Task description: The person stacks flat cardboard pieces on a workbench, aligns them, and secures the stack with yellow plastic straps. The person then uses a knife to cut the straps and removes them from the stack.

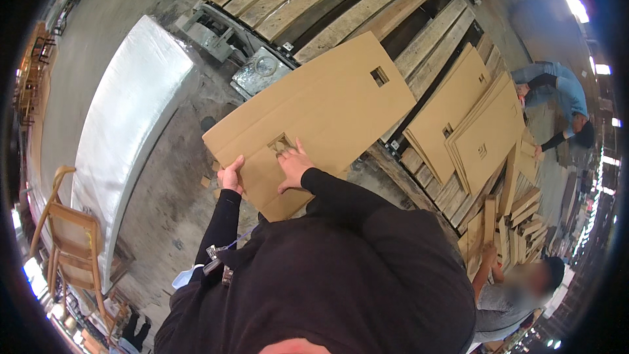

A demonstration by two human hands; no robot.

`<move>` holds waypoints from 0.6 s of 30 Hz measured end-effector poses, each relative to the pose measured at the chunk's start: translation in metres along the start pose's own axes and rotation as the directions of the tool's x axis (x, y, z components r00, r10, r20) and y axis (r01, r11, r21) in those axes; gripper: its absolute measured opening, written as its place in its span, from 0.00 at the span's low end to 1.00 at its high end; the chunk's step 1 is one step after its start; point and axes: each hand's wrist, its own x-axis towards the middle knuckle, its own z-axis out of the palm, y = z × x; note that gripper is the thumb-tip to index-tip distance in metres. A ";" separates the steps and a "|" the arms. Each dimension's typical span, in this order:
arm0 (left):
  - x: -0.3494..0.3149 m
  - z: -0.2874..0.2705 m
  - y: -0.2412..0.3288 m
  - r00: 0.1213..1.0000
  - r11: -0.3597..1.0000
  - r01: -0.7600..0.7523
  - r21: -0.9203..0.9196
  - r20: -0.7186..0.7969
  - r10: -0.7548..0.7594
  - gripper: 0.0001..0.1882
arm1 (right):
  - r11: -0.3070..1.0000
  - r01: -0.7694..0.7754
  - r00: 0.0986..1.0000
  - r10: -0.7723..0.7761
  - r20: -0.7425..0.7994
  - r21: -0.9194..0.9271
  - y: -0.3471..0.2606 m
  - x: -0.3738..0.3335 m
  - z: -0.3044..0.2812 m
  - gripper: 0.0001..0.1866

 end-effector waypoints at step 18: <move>-0.020 0.022 0.001 0.927 0.990 -0.128 -0.061 0.347 0.142 0.28 | 0.979 -0.204 0.956 0.195 0.218 0.020 -0.003 0.003 -0.097 0.34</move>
